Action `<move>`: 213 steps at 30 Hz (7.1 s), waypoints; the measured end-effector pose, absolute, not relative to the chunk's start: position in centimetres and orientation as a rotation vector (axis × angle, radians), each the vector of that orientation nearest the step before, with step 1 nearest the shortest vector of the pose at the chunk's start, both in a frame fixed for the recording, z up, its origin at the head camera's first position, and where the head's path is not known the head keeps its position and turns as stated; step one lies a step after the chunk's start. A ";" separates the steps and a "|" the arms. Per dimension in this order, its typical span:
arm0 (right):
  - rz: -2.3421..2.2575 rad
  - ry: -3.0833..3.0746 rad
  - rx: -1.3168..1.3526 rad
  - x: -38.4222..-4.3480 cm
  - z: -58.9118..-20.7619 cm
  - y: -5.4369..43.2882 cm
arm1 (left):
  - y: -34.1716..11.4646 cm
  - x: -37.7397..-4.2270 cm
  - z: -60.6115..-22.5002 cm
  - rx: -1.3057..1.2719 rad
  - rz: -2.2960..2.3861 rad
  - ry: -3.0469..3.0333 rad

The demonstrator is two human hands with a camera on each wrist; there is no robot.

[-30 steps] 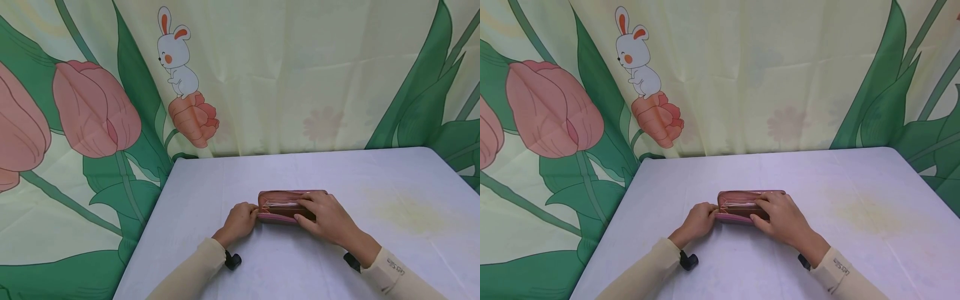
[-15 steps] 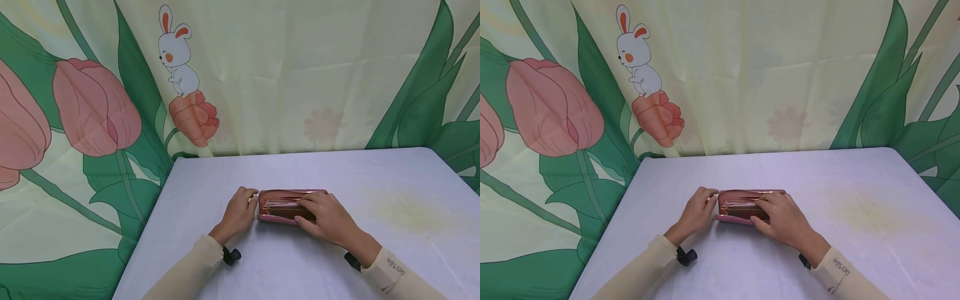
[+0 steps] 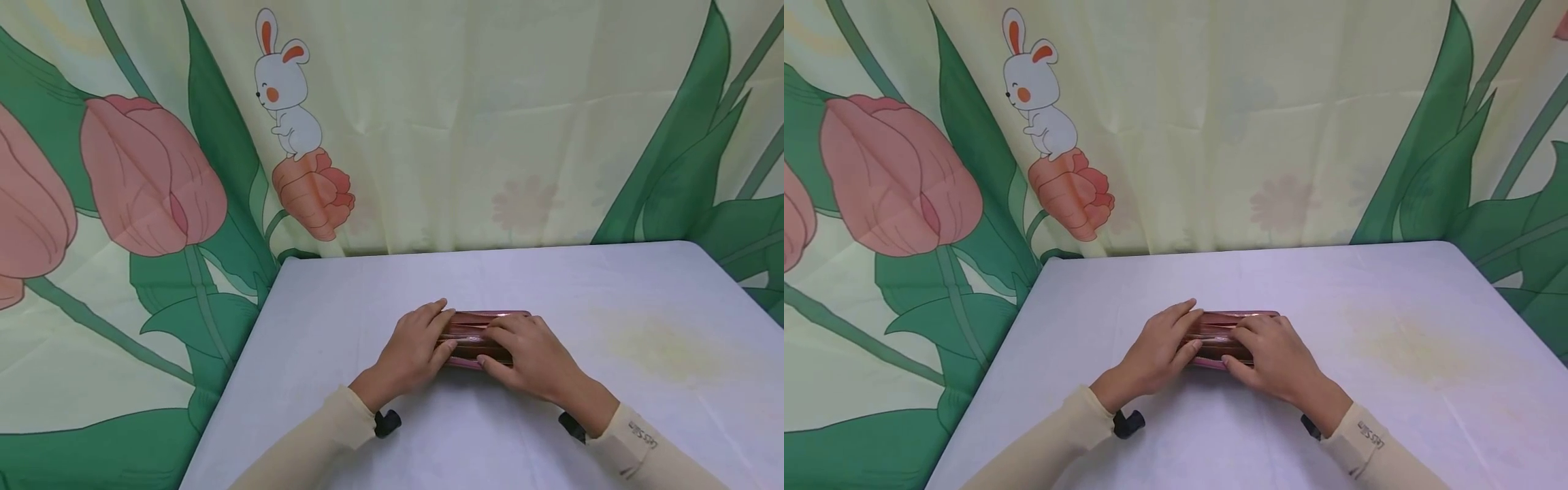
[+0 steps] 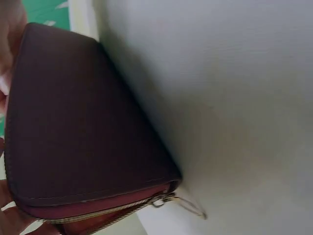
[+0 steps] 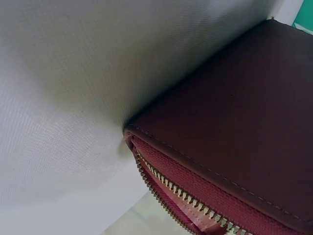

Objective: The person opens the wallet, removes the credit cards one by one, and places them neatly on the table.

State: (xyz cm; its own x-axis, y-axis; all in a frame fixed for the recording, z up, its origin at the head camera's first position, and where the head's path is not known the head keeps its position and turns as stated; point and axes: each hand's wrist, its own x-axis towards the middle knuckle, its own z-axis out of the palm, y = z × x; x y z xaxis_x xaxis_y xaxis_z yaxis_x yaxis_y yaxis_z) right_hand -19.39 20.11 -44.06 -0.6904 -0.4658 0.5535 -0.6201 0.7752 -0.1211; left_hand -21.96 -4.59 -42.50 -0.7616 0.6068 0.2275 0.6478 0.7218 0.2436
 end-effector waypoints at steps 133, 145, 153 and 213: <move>0.973 -2.651 0.442 -22.5 -35.8 26.1 | -5.6 -20.7 -43.3 -1.095 -0.371 -2.923; 1.562 -2.436 -0.314 -25.2 -38.8 32.0 | -4.7 -21.0 -43.1 -1.068 -0.491 -2.937; 1.838 -2.310 -0.774 -27.0 -42.5 35.4 | -4.2 -21.3 -43.0 -1.037 -0.430 -2.960; 0.952 -2.903 -0.352 -25.6 -42.3 33.7 | -3.6 -21.4 -43.0 -0.929 -0.517 -2.955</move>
State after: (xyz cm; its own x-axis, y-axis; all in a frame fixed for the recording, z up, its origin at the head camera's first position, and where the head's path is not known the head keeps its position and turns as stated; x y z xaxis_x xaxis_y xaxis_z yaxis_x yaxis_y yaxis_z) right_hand -25.60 33.69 -42.31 -0.9717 0.2361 -0.0085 0.1953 0.7824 -0.5913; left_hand -21.40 -3.58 -43.03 -0.8249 0.5567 0.0982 0.5569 0.7706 0.3097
